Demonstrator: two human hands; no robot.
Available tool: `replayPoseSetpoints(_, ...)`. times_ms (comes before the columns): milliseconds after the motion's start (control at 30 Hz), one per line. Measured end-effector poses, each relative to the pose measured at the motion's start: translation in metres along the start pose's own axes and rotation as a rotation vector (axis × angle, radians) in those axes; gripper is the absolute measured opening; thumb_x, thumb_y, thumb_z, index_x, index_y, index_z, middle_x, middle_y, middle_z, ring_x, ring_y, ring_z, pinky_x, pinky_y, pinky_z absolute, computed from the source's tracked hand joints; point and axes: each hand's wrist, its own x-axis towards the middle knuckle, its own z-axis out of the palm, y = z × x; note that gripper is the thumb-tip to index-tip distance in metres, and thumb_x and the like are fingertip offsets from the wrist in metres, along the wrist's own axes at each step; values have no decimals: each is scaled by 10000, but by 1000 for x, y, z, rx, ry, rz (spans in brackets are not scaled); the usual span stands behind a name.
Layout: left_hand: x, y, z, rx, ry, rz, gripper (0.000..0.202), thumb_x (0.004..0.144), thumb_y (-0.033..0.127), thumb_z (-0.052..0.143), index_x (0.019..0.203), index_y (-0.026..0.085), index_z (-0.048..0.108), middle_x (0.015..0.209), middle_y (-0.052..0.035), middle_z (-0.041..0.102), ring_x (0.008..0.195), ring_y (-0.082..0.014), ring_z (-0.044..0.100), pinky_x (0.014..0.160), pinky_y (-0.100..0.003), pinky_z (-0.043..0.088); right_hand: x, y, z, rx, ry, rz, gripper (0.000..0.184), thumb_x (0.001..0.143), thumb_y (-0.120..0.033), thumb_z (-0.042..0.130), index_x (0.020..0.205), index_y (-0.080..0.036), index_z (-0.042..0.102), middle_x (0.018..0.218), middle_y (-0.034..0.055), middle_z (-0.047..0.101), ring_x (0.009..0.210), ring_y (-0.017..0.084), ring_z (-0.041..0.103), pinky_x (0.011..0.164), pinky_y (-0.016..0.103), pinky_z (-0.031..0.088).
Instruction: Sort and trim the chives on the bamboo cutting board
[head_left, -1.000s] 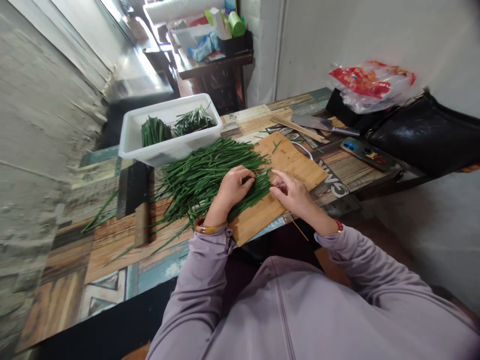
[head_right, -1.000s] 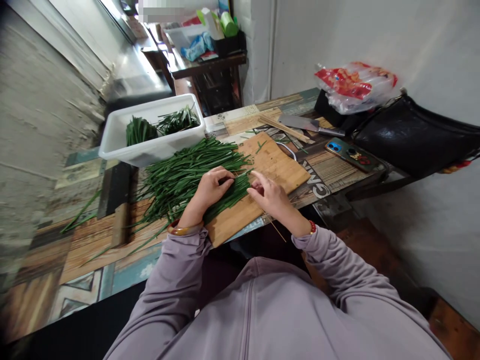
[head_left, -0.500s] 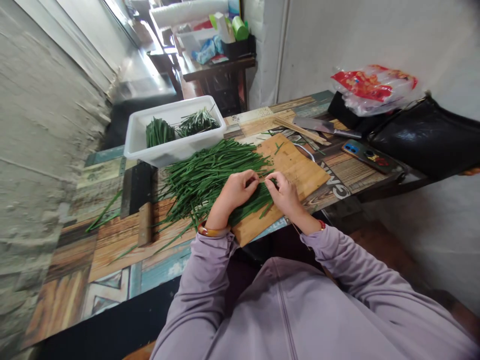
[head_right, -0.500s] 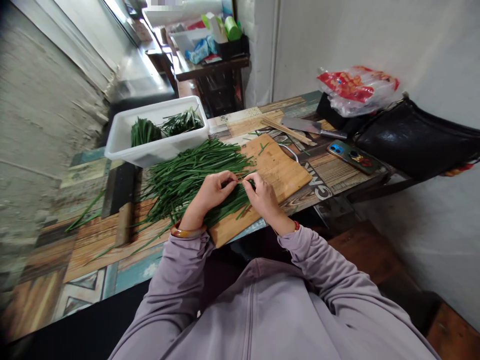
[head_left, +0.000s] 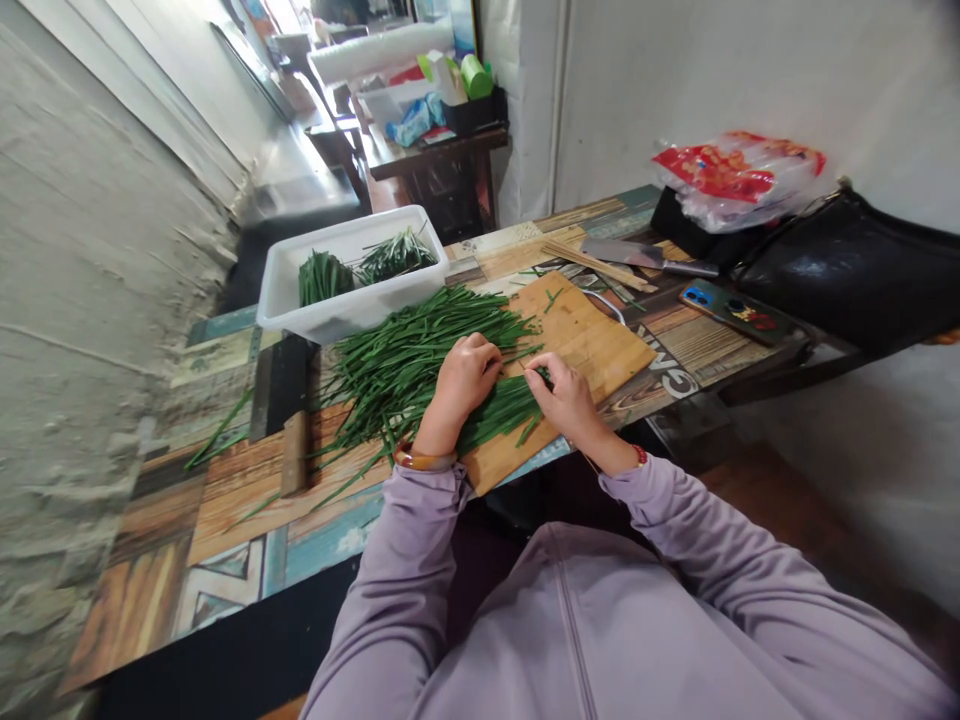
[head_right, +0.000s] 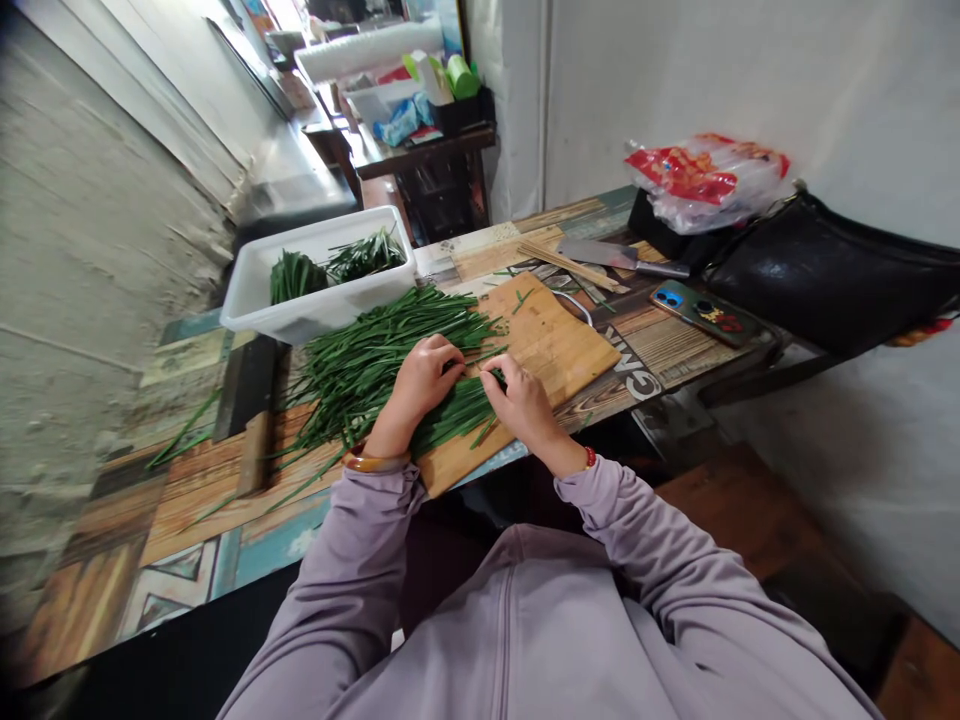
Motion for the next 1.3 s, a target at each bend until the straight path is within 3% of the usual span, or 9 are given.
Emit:
replayPoseSetpoints(233,-1,2,-2,-67,125,-29,164,835,56,523,756,179,597,847,-68,605,808,-192,557,773,-321,469,6,5,1,30,-7,35,222,949,-436,506,940,-252,630,902,39,732,780,216,661,741,332,491)
replayPoseSetpoints(433,-1,1,1,-70,64,-25,100,846,147,615,911,177,685,921,-69,614,869,-205,583,789,-321,478,12,4,-3,77,-55,50,235,932,-443,515,922,-242,637,800,18,694,682,185,617,640,302,459)
replayPoseSetpoints(600,-2,0,2,-33,15,15,154,890,149,557,827,170,697,883,-77,610,841,-207,571,764,-325,461,17,1,-4,100,-96,72,237,926,-446,523,924,-239,638,680,4,610,665,190,614,583,288,441)
replayPoseSetpoints(700,-2,1,1,-42,59,17,181,877,115,528,763,169,659,853,-76,604,804,-196,555,737,-317,450,19,2,-2,101,-96,72,240,923,-456,522,919,-245,636,651,-1,584,644,189,605,563,287,435)
replayPoseSetpoints(833,-1,2,-1,-171,174,-101,155,780,43,526,755,173,607,789,-38,605,738,-164,548,703,-289,446,17,2,-1,109,-68,72,262,922,-468,523,928,-234,640,664,2,602,628,183,601,561,289,438)
replayPoseSetpoints(933,0,3,-1,-333,192,-183,184,738,43,526,828,164,632,742,-6,620,693,-145,560,682,-272,452,17,2,2,143,-65,95,272,917,-470,535,958,-225,647,685,4,615,624,177,594,553,285,434)
replayPoseSetpoints(1100,-1,5,-4,-513,204,-248,242,804,131,532,952,135,724,810,-31,699,738,-147,613,720,-270,489,23,-2,8,213,-59,120,338,914,-496,532,1014,-206,674,684,-2,621,578,151,544,547,278,398)
replayPoseSetpoints(1300,0,8,-8,-646,195,-316,155,799,256,660,814,138,760,820,-53,742,756,-160,641,721,-263,495,25,-3,7,197,-62,76,315,911,-456,551,989,-195,708,750,11,684,571,134,538,583,279,399)
